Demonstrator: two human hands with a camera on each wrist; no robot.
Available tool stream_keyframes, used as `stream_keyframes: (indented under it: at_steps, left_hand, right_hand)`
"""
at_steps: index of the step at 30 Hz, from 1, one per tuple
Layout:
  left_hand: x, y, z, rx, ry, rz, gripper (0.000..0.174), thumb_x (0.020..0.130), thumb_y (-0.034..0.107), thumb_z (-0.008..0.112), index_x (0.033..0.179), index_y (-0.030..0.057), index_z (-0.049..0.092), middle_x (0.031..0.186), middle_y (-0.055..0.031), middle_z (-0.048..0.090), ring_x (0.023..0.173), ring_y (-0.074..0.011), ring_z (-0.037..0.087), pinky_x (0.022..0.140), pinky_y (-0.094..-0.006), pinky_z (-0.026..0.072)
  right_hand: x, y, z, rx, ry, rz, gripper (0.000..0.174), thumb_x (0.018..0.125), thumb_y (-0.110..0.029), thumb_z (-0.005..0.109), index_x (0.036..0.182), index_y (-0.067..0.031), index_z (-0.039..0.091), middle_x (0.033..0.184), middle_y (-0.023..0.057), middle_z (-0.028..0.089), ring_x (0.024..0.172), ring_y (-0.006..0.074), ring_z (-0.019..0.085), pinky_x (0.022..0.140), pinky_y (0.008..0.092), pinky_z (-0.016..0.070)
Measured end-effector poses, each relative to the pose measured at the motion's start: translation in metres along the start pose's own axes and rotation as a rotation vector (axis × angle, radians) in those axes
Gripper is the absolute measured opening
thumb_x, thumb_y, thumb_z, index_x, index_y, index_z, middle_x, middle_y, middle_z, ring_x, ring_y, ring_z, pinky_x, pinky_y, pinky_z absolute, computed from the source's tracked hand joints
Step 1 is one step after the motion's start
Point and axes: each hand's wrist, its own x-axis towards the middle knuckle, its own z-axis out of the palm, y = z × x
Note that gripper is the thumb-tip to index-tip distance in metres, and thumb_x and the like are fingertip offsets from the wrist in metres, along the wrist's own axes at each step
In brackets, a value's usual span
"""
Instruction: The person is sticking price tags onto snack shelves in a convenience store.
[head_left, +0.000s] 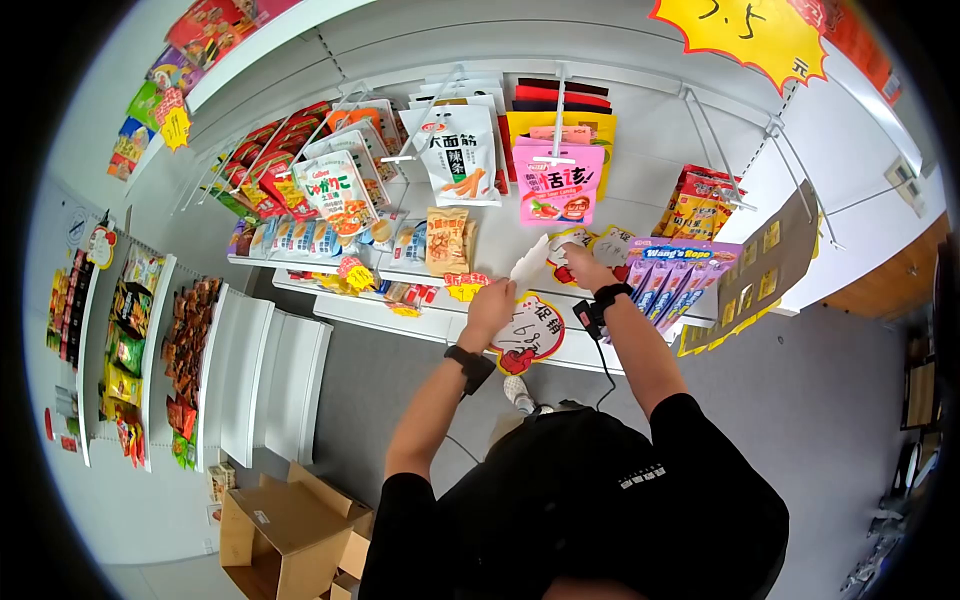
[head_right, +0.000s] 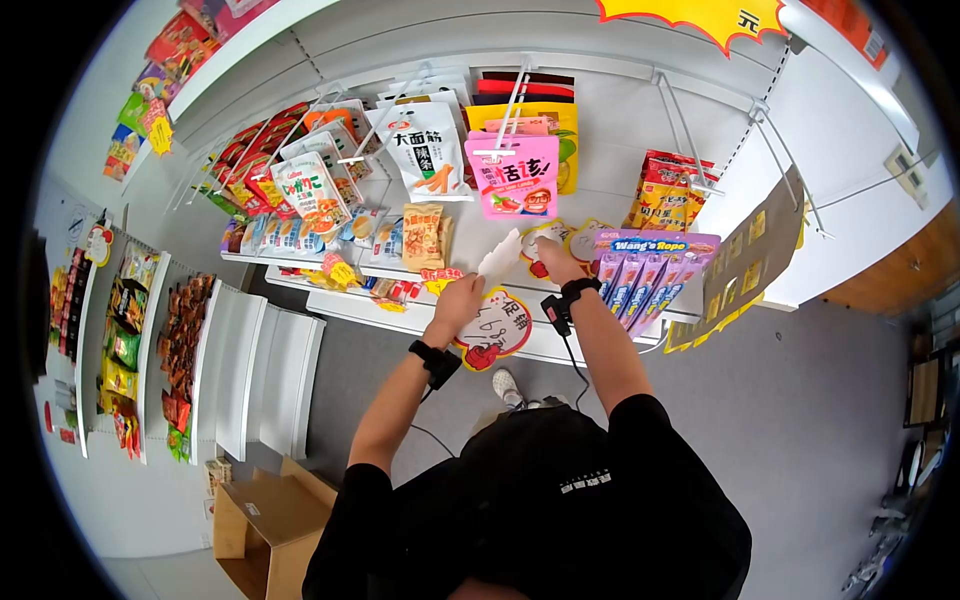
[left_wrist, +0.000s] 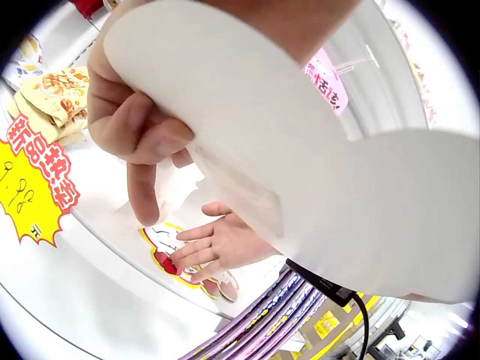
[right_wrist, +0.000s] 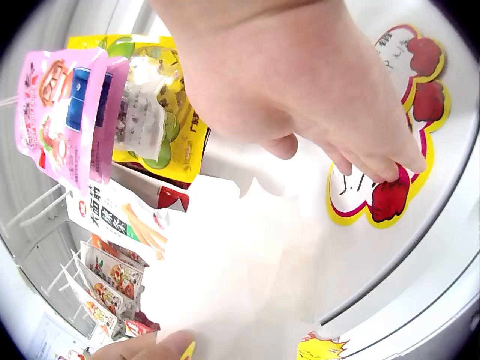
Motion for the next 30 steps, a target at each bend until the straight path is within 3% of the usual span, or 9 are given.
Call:
stream_keyframes:
  at_steps: [2, 5, 6, 9, 12, 16, 20, 27, 30]
  left_hand:
    - [-0.011, 0.002, -0.002, -0.023, 0.010, -0.017, 0.033, 0.093, 0.029, 0.043, 0.091, 0.0014, 0.060, 0.082, -0.0239, 0.063, 0.079, -0.0419, 0.060, 0.072, -0.0499, 0.0466]
    - [-0.027, 0.006, -0.008, -0.007, 0.043, -0.031, 0.031, 0.093, 0.030, 0.044, 0.094, 0.0034, 0.061, 0.081, -0.0227, 0.063, 0.077, -0.0413, 0.061, 0.070, -0.0501, 0.0471]
    - [-0.034, 0.012, -0.014, 0.009, 0.056, -0.036, 0.031, 0.093, 0.030, 0.044, 0.096, 0.0044, 0.062, 0.080, -0.0221, 0.064, 0.076, -0.0408, 0.061, 0.069, -0.0501, 0.0474]
    - [-0.052, 0.017, -0.020, 0.101, 0.096, -0.019, 0.030, 0.093, 0.031, 0.045, 0.103, 0.0084, 0.063, 0.077, -0.0202, 0.064, 0.071, -0.0380, 0.062, 0.064, -0.0487, 0.0487]
    - [-0.070, 0.022, -0.028, 0.182, 0.081, 0.005, 0.029, 0.093, 0.030, 0.046, 0.111, 0.0125, 0.061, 0.077, -0.0184, 0.065, 0.068, -0.0346, 0.064, 0.060, -0.0459, 0.0501]
    - [-0.094, 0.006, -0.024, 0.253, 0.150, 0.070, 0.028, 0.092, 0.026, 0.050, 0.116, 0.0148, 0.060, 0.079, -0.0164, 0.066, 0.066, -0.0329, 0.064, 0.057, -0.0433, 0.0511]
    - [-0.123, -0.014, -0.030, 0.211, 0.201, 0.023, 0.036, 0.089, 0.024, 0.055, 0.124, 0.0164, 0.054, 0.085, -0.0140, 0.067, 0.068, -0.0336, 0.064, 0.059, -0.0442, 0.0518]
    - [-0.183, -0.037, -0.054, -0.025, 0.281, -0.214, 0.054, 0.084, 0.021, 0.058, 0.135, 0.0141, 0.041, 0.091, -0.0118, 0.069, 0.069, -0.0335, 0.065, 0.063, -0.0438, 0.0525]
    - [-0.212, -0.051, -0.064, -0.173, 0.386, -0.332, 0.057, 0.084, 0.021, 0.059, 0.137, 0.0116, 0.039, 0.092, -0.0116, 0.069, 0.070, -0.0338, 0.065, 0.065, -0.0425, 0.0523]
  right_hand:
    - [-0.005, 0.000, 0.005, -0.035, 0.061, 0.028, 0.050, 0.087, -0.043, 0.048, 0.116, -0.0030, 0.055, 0.087, 0.0073, 0.054, 0.080, 0.0165, 0.048, 0.068, 0.0317, 0.0397]
    - [0.047, 0.050, -0.009, -0.069, 0.016, -0.116, 0.057, 0.087, -0.044, 0.047, 0.122, -0.0003, 0.054, 0.111, 0.0130, 0.057, 0.100, 0.0201, 0.048, 0.085, 0.0364, 0.0394]
    - [0.052, 0.055, -0.012, -0.122, -0.001, -0.126, 0.062, 0.087, -0.053, 0.046, 0.117, 0.0002, 0.057, 0.120, 0.0147, 0.056, 0.110, 0.0225, 0.049, 0.091, 0.0403, 0.0393]
    - [-0.082, -0.031, 0.020, -0.014, -0.009, 0.081, 0.071, 0.085, -0.062, 0.045, 0.117, -0.0002, 0.057, 0.118, 0.0143, 0.057, 0.109, 0.0248, 0.053, 0.092, 0.0428, 0.0413]
    - [-0.118, -0.045, 0.023, 0.087, -0.242, 0.165, 0.066, 0.084, -0.062, 0.048, 0.114, -0.0047, 0.057, 0.114, 0.0108, 0.061, 0.103, 0.0260, 0.059, 0.090, 0.0436, 0.0453]
    - [-0.120, -0.029, 0.034, 0.243, -0.410, 0.220, 0.051, 0.084, -0.046, 0.057, 0.114, -0.0041, 0.057, 0.115, 0.0101, 0.060, 0.104, 0.0237, 0.059, 0.088, 0.0411, 0.0478]
    - [-0.135, -0.019, 0.049, 0.252, -0.572, 0.049, 0.035, 0.085, -0.018, 0.057, 0.118, -0.0043, 0.054, 0.113, 0.0086, 0.061, 0.101, 0.0180, 0.061, 0.086, 0.0376, 0.0511]
    - [-0.147, -0.003, 0.112, 0.261, -0.553, -0.017, 0.037, 0.084, -0.009, 0.054, 0.120, -0.0015, 0.054, 0.110, 0.0091, 0.062, 0.095, 0.0172, 0.062, 0.077, 0.0293, 0.0528]
    - [-0.156, 0.002, 0.142, 0.066, -0.516, -0.076, 0.030, 0.082, -0.010, 0.055, 0.110, 0.0009, 0.060, 0.098, 0.0086, 0.065, 0.086, 0.0154, 0.064, 0.071, 0.0267, 0.0517]
